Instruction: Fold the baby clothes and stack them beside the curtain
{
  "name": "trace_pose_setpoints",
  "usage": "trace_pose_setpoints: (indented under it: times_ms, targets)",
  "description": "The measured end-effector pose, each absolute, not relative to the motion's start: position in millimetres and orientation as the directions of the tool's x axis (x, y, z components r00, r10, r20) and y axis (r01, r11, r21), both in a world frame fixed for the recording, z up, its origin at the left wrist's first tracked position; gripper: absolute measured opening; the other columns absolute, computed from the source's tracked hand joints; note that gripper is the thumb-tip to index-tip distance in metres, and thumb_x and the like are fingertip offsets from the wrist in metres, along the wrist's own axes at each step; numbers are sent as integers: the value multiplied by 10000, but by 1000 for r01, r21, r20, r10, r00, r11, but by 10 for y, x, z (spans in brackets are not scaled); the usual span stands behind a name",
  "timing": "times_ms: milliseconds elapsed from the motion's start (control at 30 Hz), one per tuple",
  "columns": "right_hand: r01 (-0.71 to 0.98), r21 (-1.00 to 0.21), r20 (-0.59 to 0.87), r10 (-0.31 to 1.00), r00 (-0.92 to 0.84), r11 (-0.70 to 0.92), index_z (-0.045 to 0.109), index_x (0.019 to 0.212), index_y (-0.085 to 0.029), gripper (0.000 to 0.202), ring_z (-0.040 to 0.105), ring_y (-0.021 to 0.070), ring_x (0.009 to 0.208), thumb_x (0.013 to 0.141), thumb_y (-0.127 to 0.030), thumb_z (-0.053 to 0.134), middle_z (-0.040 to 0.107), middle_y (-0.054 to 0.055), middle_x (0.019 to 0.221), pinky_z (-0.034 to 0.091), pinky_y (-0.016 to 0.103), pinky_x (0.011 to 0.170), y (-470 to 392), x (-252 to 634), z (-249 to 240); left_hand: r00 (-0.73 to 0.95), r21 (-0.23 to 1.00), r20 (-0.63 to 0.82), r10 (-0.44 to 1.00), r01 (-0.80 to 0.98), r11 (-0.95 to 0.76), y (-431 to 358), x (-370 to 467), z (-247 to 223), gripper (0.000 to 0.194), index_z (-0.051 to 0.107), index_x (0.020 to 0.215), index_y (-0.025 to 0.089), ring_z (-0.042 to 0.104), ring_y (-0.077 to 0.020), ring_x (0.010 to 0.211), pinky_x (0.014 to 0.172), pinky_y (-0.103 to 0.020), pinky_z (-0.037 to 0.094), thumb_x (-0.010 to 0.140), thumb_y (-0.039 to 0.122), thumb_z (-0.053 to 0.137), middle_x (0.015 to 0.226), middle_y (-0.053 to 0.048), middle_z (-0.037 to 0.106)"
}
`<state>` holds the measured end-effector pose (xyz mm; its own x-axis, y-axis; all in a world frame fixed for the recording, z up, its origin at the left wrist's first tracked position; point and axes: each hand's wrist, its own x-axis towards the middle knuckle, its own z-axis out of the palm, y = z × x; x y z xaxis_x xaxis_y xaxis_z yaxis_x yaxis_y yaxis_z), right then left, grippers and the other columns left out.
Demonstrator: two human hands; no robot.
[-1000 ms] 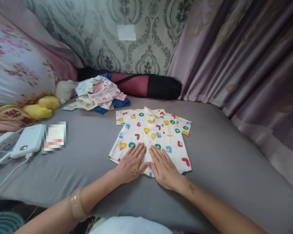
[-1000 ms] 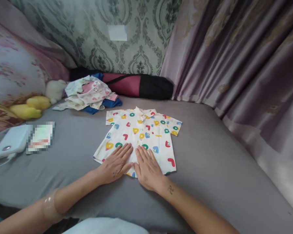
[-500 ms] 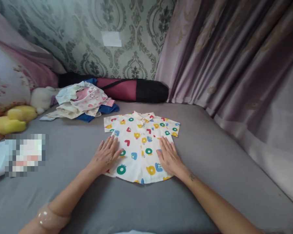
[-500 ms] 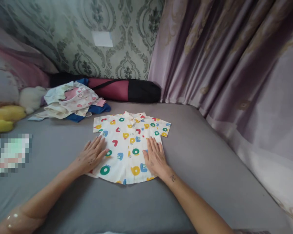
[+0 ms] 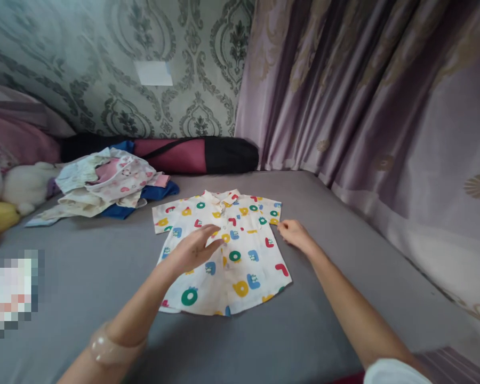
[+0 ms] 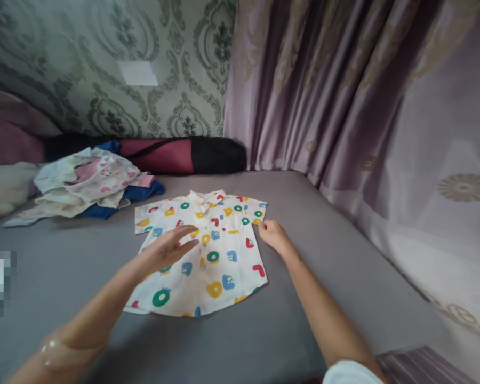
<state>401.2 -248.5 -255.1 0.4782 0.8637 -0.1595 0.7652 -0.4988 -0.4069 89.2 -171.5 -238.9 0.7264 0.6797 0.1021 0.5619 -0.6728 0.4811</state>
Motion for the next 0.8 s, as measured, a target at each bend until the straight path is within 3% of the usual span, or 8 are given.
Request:
trace_pose_setpoints:
  times_ms: [67, 167, 233, 300, 467, 633, 800]
  targets:
    - [783, -347, -203, 856, 475, -516, 671, 781, -171, 343, 636, 190, 738, 902, -401, 446, 701, 85, 788, 358, 242, 584, -2600, 3996, -2619, 738, 555, 94, 668, 518, -650, -1508, 1195, -2338, 440, 609, 1166, 178, 667, -177, 735, 668, -269, 510, 901, 472, 416, 1048, -104, 704]
    - [807, -273, -209, 851, 481, -523, 650, 825, -198, 290, 633, 199, 783, 885, -425, 480, 700, 72, 848, 335, 256, 596, -2825, 3864, -2697, 769, 602, 128, 626, 442, -665, -1180, 1708, -2341, 296, 671, 993, 156, 654, -170, 708, 641, -242, 492, 875, 334, 465, 852, -73, 714]
    - [820, -243, -203, 853, 480, -519, 632, 859, -205, 261, 632, 202, 814, 895, -410, 475, 694, 72, 874, 336, 264, 622, -2951, 3752, -2704, 756, 629, 91, 648, 461, -626, -1026, 2068, -2377, 257, 674, 981, 141, 659, -167, 714, 629, -230, 489, 860, 269, 487, 847, -72, 711]
    - [832, -232, -176, 863, 474, -504, 611, 882, -204, 237, 631, 201, 846, 906, -388, 464, 684, 76, 909, 344, 269, 654, -3040, 3648, -2691, 753, 624, 61, 655, 484, -614, -945, 2413, -2428, 288, 642, 1093, 143, 664, -157, 742, 651, -221, 493, 864, 234, 493, 909, -69, 714]
    - [835, -224, -61, 863, 502, -502, 570, 911, -205, 180, 635, 201, 896, 926, -319, 432, 659, 70, 990, 348, 275, 680, -3154, 3486, -2669, 724, 571, 75, 686, 533, -624, -944, 3092, -2568, 335, 605, 1169, 145, 659, -182, 886, 788, -249, 490, 843, 184, 540, 984, -87, 704]
    - [803, -273, -104, 846, 523, -530, 550, 965, -220, 211, 661, 221, 834, 951, -347, 382, 694, 58, 902, 326, 285, 622, -3184, 3479, -2652, 734, 490, 37, 678, 578, -653, -1088, 3508, -2672, 335, 658, 1072, 154, 629, -217, 1011, 873, -269, 470, 825, 375, 614, 1129, -125, 643]
    - [790, -283, -157, 839, 522, -544, 574, 938, -209, 291, 665, 260, 856, 946, -417, 370, 703, 92, 883, 321, 302, 617, -3193, 3499, -2669, 659, 394, -21, 752, 697, -599, -1257, 3768, -2690, 557, 648, 1092, 108, 535, -317, 1163, 937, -367, 459, 746, 545, 646, 1202, -200, 579]
